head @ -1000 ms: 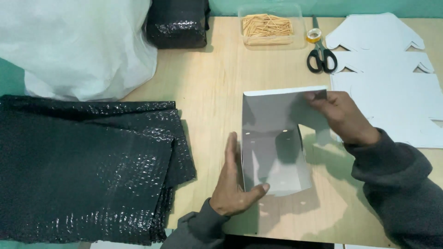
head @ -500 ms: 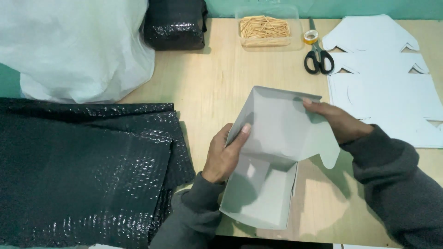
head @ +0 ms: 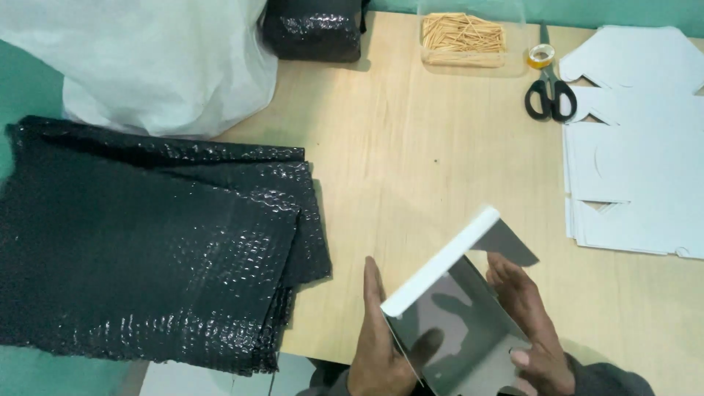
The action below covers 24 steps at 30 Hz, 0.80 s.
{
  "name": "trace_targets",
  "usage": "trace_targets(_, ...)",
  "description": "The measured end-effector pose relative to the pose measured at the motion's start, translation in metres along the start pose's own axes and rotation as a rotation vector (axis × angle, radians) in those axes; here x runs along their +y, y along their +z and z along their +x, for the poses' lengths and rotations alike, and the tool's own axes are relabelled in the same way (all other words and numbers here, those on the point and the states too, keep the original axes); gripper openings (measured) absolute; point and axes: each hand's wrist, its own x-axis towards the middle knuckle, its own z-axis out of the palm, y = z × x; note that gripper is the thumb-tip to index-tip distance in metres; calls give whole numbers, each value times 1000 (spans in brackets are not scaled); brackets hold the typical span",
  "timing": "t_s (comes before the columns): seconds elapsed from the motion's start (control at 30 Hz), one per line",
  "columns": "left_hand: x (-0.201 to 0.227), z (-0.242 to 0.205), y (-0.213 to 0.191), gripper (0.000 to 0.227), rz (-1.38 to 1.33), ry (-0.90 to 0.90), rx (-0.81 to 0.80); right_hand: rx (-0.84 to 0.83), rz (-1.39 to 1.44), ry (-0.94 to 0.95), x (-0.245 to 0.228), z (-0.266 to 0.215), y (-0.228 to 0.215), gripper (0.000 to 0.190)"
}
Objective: The person folds a pre-cut white cardboard template into a small box by hand, creasing the edges and tucking the flaps to form the sides and base. The finished box is then placed into a black padded mailer bag.
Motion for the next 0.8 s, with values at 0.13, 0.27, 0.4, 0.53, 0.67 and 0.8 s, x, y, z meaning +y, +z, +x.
trace_targets(0.13,-45,-11,6,125,181,344,168,71,-70,95,64,-21,-48,85)
trace_targets(0.27,-9,9,-2,120,104,240,143,189,-78,269,19,-5,7,100)
trace_targets(0.4,7,-6,-2,130,136,-45,206,70,-172,-85,33,-2,-3,77)
trace_targets(0.53,-18,-24,3,126,-200,86,-207,137,-314,131,2,1,30,74)
trace_targets(0.67,-18,-10,9,97,123,115,97,188,-106,232,8,18,31,82)
trace_targets(0.8,-11,19,-4,82,269,298,111,82,-293,-67,4,53,36,85)
